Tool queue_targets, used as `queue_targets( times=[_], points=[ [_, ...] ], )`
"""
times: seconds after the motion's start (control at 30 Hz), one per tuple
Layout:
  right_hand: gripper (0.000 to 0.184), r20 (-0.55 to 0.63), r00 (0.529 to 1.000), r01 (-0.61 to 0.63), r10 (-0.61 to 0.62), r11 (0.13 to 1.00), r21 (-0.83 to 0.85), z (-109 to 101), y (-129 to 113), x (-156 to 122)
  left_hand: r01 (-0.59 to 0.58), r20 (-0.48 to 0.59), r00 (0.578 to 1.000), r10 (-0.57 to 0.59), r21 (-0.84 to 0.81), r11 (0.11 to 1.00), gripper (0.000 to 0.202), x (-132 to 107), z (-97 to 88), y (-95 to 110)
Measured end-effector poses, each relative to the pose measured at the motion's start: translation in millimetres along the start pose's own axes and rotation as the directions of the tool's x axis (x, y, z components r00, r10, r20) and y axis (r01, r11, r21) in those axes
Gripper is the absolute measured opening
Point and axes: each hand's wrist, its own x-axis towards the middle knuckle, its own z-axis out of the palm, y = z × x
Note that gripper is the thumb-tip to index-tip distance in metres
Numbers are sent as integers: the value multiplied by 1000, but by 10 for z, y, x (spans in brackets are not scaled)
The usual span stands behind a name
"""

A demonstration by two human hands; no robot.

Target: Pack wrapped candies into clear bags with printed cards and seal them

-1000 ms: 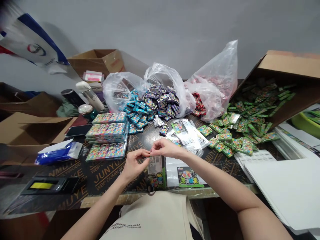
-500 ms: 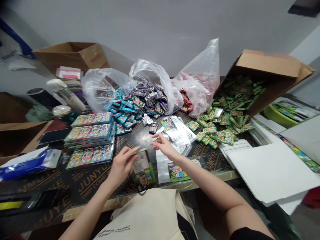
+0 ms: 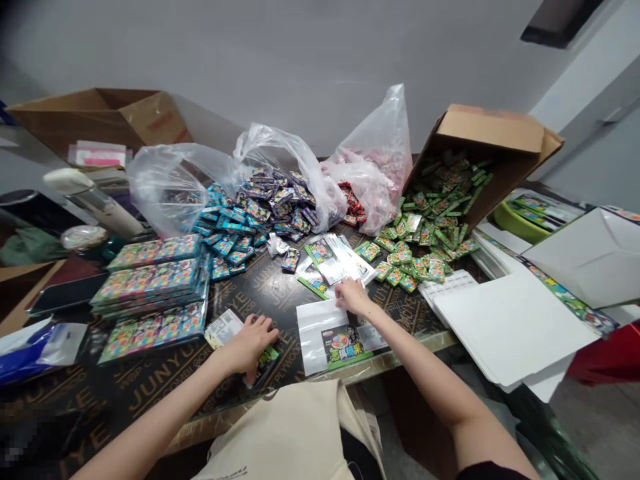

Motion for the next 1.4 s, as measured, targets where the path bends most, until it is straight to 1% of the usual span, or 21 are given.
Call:
queue_targets(
  times=[0.1, 0.13, 0.17, 0.2, 0.23, 0.27, 0.33, 0.4, 0.47, 0.53, 0.6, 0.67, 0.73, 0.8, 0.87, 0.97, 1.07, 1.17, 1.27, 1.33, 1.4],
  points=[
    [16, 115, 993, 2, -14, 995, 98, -19, 68, 54, -21, 74, 997, 30, -119, 993, 55, -17, -109, -20],
    [18, 154, 988, 4, -25, 991, 136, -29, 94, 75, -25, 78, 996, 40, -177, 984, 45, -40, -176, -34],
    [19, 187, 982, 7, -39, 985, 173, -39, 117, 95, -32, 58, 997, 47, -235, 971, 38, -70, -255, -48],
    [20, 215, 975, 12, -57, 978, 206, -51, 135, 115, -43, 9, 999, 47, -292, 956, 32, -105, -342, -60],
    [21, 237, 968, 18, -75, 972, 235, -63, 147, 133, -60, -66, 997, 39, -346, 936, 31, -144, -433, -70],
    [21, 256, 962, 24, -92, 966, 258, -76, 154, 149, -81, -153, 988, 21, -398, 914, 34, -185, -521, -79],
    [20, 279, 954, 30, -112, 959, 283, -93, 161, 177, -130, -316, 948, -40, -499, 857, 44, -263, -662, -94],
    [18, 279, 954, 30, -112, 958, 285, -94, 165, 199, -174, -412, 906, -103, -581, 795, 42, -313, -716, -113],
    [17, 249, 963, 28, -98, 962, 270, -70, 172, 216, -183, -448, 877, -175, -647, 740, 34, -316, -659, -137],
    [17, 191, 979, 28, -75, 970, 241, -25, 177, 218, -173, -463, 848, -259, -703, 690, 32, -279, -517, -160],
    [15, 106, 993, 31, -53, 980, 198, 33, 169, 192, -165, -480, 808, -342, -741, 651, 33, -224, -351, -178],
    [10, 7, 999, 47, -49, 988, 148, 98, 141, 129, -159, -492, 771, -404, -763, 626, 34, -175, -227, -187],
    [4, -85, 994, 81, -73, 991, 103, 170, 100, 33, -160, -504, 737, -450, -777, 608, 30, -145, -173, -191],
    [11, -152, 982, 124, -112, 990, 73, 250, 61, -77, -164, -518, 707, -482, -783, 600, 24, -130, -178, -191],
    [18, -195, 970, 160, -145, 985, 61, 334, 37, -174, -155, -532, 687, -495, -773, 615, 20, -122, -211, -188],
    [22, -244, 958, 171, -150, 983, 69, 440, 35, -249, -118, -553, 689, -468, -723, 681, 18, -117, -261, -169],
    [21, -284, 954, 124, -91, 987, 100, 469, 59, -218, -72, -576, 685, -447, -663, 745, 18, -114, -298, -137],
    [22, -264, 964, 48, -8, 988, 148, 407, 104, -119, -42, -571, 673, -470, -664, 747, 16, -107, -338, -100],
    [19, -183, 982, -16, 53, 980, 199, 304, 158, -24, -15, -513, 719, -468, -685, 728, 16, -104, -403, -52],
    [16, -111, 991, -42, 70, 970, 241, 238, 195, 23, -10, -499, 754, -427, -659, 752, 17, -110, -463, -22],
    [13, -25, 997, -58, 68, 955, 290, 183, 234, 63, -28, -508, 784, -358, -605, 796, 20, -117, -524, -7]
  ],
)
